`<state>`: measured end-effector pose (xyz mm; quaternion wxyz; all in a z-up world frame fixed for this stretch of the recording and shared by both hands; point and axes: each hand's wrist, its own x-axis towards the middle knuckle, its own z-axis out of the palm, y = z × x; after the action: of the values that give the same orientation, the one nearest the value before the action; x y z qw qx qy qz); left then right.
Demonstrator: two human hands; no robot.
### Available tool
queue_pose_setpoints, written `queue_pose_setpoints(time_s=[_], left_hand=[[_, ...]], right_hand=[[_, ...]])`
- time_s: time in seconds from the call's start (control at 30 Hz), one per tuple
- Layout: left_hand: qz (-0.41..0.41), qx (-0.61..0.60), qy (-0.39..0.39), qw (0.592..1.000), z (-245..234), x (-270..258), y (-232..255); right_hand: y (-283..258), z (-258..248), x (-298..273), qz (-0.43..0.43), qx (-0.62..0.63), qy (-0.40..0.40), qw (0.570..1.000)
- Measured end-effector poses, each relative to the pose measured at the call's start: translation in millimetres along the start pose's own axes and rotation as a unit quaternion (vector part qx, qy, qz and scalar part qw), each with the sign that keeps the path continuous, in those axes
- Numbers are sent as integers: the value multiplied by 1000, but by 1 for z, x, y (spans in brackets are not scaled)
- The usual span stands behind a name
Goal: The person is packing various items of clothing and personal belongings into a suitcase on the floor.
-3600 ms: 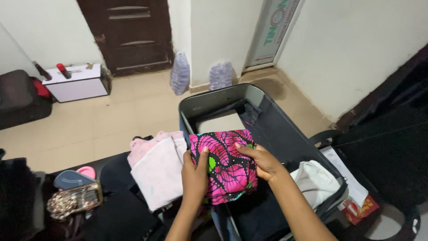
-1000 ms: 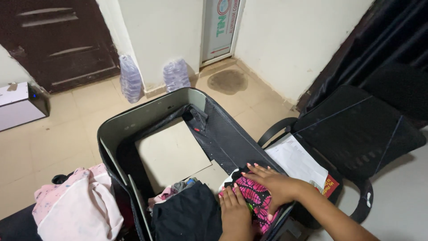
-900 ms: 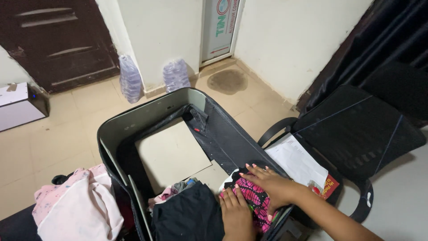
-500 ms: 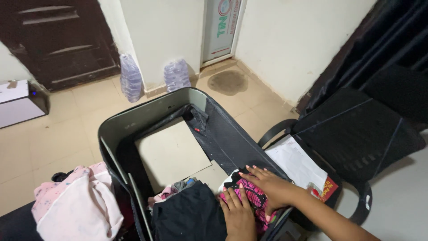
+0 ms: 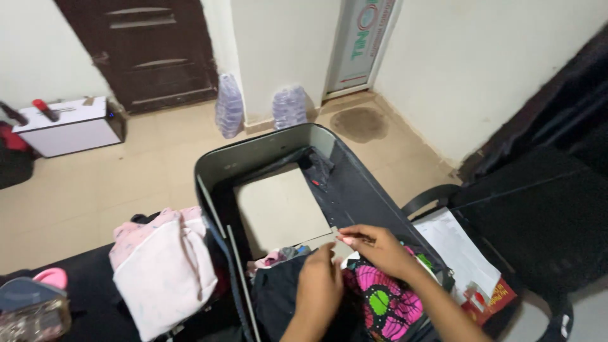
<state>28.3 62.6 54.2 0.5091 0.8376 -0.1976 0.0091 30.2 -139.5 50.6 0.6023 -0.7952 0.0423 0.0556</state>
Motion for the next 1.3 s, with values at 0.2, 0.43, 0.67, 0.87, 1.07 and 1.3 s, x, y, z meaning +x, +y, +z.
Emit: queue_pose_setpoints(time_s=[0.2,0.43,0.67,0.87,1.07,1.3], left_hand=[[-81,-64,86,991,-63,3,-25],[-172,-223,148,948,-131,-14,-50],[-211,-281,218,910,-205,-43,-90],[-208,-277,283,894,-278,-81,-148],[-190,-303,343,869,-346,-126,-195],[-207,-328,416,823,-406,-179,-251]], right_hand=[[-4,69,25,-52,93,-7,994],[-42,159,41,-62,222,-8,973],[-80,258,54,-30,206,-26,978],[-107,356,64,-28,223,-86,971],[-129,452,66,-19,211,-149,966],[-127,561,70,-17,194,-201,960]])
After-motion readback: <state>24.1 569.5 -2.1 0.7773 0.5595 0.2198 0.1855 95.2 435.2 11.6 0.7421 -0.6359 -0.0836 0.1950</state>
